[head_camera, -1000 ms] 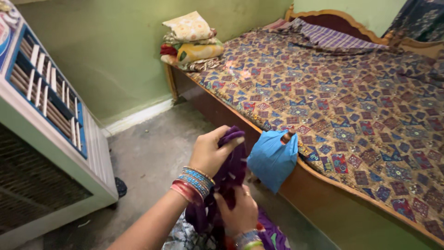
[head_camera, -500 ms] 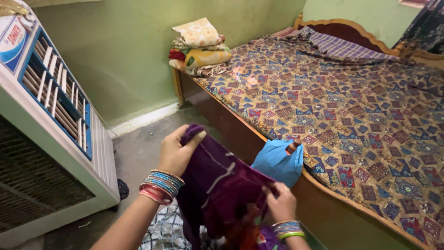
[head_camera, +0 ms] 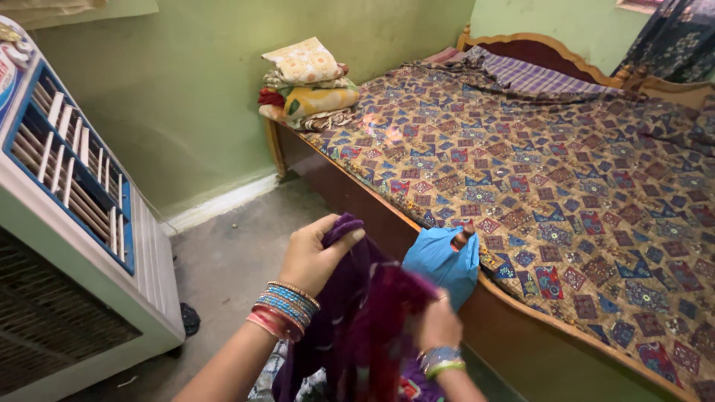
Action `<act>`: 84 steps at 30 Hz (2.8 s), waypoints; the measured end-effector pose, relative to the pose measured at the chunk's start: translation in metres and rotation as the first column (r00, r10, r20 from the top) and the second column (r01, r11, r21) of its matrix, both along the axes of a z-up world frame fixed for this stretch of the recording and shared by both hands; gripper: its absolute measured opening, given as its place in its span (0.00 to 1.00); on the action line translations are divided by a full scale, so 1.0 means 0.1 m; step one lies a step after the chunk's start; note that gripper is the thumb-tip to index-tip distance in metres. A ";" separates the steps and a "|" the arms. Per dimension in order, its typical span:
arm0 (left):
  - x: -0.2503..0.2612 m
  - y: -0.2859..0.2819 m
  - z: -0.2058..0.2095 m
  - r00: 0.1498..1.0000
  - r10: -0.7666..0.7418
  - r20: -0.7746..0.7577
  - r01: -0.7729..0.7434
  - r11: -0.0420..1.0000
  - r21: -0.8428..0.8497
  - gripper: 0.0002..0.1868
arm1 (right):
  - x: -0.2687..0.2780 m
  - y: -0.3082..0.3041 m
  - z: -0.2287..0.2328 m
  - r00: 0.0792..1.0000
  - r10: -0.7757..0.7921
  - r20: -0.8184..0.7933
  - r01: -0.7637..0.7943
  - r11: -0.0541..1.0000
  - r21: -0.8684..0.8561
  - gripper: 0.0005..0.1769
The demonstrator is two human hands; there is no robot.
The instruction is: The person folds a patterned pillowcase and places it on a stack on the bed. Then, the person folds a colorful blanket and places it on top of the stack. Finally, the person folds a black-and-white patterned cloth and places it on the stack.
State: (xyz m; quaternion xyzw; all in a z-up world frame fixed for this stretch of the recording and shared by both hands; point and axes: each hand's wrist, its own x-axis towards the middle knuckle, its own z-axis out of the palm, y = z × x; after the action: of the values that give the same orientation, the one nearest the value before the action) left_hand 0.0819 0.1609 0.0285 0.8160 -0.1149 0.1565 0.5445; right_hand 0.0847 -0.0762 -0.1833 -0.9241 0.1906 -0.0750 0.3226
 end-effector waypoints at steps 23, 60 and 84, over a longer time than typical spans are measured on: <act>-0.10 0.05 -0.03 0.993 0.111 0.027 -0.107 0.989 -0.102 0.15 | -0.56 1.03 -0.01 0.945 0.200 0.259 -0.135 0.959 -0.247 0.17; -0.09 0.80 -0.18 0.951 0.300 0.076 -0.299 0.954 -0.016 0.17 | -0.64 0.10 -0.72 0.980 0.133 0.150 -0.131 0.991 -0.022 0.18; -0.12 0.77 -1.17 0.907 0.418 -0.061 -0.420 0.876 -0.238 0.23 | -0.55 -0.38 0.44 0.920 0.345 0.188 -0.392 0.778 0.491 0.15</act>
State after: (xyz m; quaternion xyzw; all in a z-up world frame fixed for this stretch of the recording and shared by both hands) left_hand 0.0696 0.2380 -0.0880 0.7483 0.0867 0.2802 0.5950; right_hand 0.0294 -0.1142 -0.1397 -0.8174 0.0050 0.0033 0.5761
